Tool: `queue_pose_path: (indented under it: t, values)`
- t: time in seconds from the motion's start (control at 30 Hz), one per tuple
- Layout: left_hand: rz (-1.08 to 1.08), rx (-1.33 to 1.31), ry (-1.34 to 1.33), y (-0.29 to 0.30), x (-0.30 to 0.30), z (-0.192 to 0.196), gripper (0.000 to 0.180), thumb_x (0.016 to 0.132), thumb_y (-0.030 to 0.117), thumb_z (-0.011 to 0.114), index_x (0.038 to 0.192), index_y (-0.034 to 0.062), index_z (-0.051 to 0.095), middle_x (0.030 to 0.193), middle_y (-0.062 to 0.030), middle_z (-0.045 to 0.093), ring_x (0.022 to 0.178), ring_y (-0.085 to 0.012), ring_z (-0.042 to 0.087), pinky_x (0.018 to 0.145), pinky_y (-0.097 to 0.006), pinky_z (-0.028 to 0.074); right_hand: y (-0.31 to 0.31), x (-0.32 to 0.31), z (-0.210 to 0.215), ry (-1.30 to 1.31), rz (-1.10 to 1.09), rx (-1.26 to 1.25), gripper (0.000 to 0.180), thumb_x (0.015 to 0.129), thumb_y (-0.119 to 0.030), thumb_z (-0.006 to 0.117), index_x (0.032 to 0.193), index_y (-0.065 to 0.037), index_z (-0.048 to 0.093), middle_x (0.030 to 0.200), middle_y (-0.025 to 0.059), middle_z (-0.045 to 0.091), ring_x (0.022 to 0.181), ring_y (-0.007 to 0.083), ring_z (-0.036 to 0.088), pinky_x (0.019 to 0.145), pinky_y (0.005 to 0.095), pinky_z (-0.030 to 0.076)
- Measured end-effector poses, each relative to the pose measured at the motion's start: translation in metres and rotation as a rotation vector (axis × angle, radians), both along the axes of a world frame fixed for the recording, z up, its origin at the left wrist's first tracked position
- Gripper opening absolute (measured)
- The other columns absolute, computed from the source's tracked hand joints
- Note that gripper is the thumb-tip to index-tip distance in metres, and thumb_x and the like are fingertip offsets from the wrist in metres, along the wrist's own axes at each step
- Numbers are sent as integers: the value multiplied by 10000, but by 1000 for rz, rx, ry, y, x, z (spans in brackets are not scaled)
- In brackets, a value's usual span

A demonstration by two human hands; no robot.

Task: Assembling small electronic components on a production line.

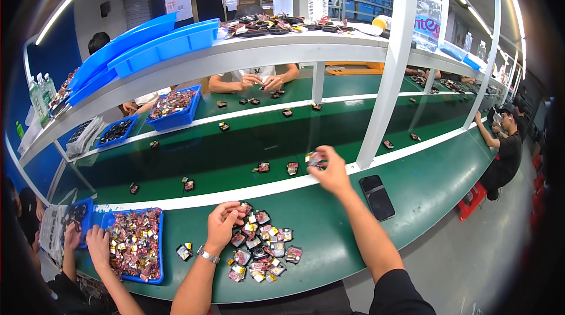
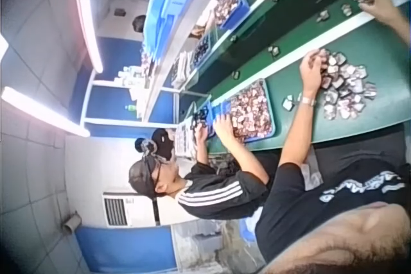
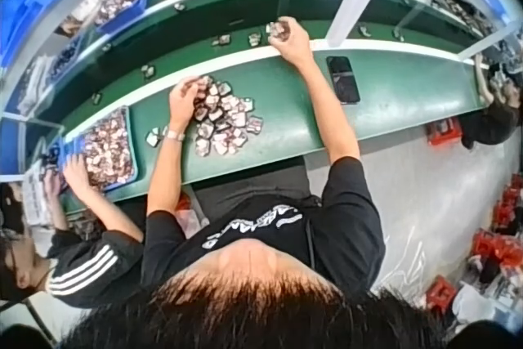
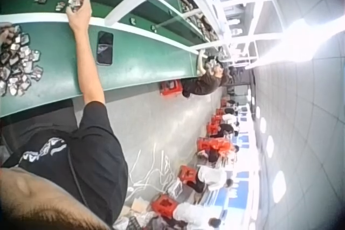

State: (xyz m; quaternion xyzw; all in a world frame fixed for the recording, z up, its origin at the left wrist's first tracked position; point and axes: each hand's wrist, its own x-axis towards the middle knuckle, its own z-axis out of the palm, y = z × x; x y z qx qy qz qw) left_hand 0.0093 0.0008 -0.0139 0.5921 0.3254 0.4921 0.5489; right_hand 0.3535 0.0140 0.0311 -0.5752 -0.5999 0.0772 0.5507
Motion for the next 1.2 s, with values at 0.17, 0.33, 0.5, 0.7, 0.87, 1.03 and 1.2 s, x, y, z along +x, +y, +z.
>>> queue_pose_path:
  t: [0.17, 0.33, 0.5, 0.7, 0.87, 1.03, 1.2]
  values:
    - [-107, -127, -40, -7, -5, 13, 336, 1018, 191, 484, 1226, -68, 532, 1034, -156, 668, 810, -159, 649, 660, -273, 567, -42, -100, 16, -103, 497, -64, 597, 707, -138, 765, 1247, -35, 534, 1169, 151, 604, 1139, 316, 550, 1005, 391, 434]
    - [-352, -312, -138, -4, -7, 12, 409, 1046, 280, 421, 1292, -36, 504, 1037, -124, 658, 833, -175, 663, 675, -263, 550, -49, -135, 25, -340, 683, -52, 598, 718, -88, 730, 1275, -30, 521, 1222, 155, 576, 1163, 324, 532, 1006, 389, 448]
    - [-294, -306, -148, -4, -11, 16, 363, 1036, 235, 461, 1291, -15, 527, 1071, -95, 648, 867, -155, 654, 693, -270, 550, -49, -143, 16, -344, 718, -65, 585, 745, -55, 691, 1302, -46, 512, 1244, 157, 568, 1217, 322, 510, 1034, 402, 437]
    - [-272, -318, -166, -6, -6, 19, 312, 1026, 151, 467, 1286, -10, 524, 1118, -98, 619, 943, -173, 647, 805, -329, 589, -52, -148, 2, -275, 595, 19, 370, 787, -38, 650, 1154, -72, 621, 1255, 149, 556, 1185, 325, 527, 995, 411, 459]
    - [-256, -371, -129, -12, -1, 20, 314, 1023, 147, 466, 1293, -7, 514, 1111, -127, 625, 998, -216, 658, 847, -368, 604, -50, -143, 5, -277, 637, -27, 133, 791, -55, 679, 917, -54, 637, 1241, 124, 560, 1201, 319, 507, 995, 413, 446]
    - [-236, -315, -54, -15, 0, 16, 311, 1025, 155, 462, 1283, -13, 509, 1108, -128, 623, 993, -216, 661, 845, -355, 604, -48, -141, 5, -365, 676, 6, 103, 794, -70, 694, 885, -47, 650, 1252, 119, 556, 1221, 320, 489, 1004, 407, 436]
    - [-307, -361, -137, -11, -3, 19, 316, 1001, 119, 499, 1289, -10, 502, 1177, -113, 613, 1067, -198, 635, 887, -336, 579, -49, -145, 2, -327, 573, 20, 85, 801, -72, 678, 878, -38, 690, 1242, 123, 574, 1197, 314, 514, 986, 405, 450]
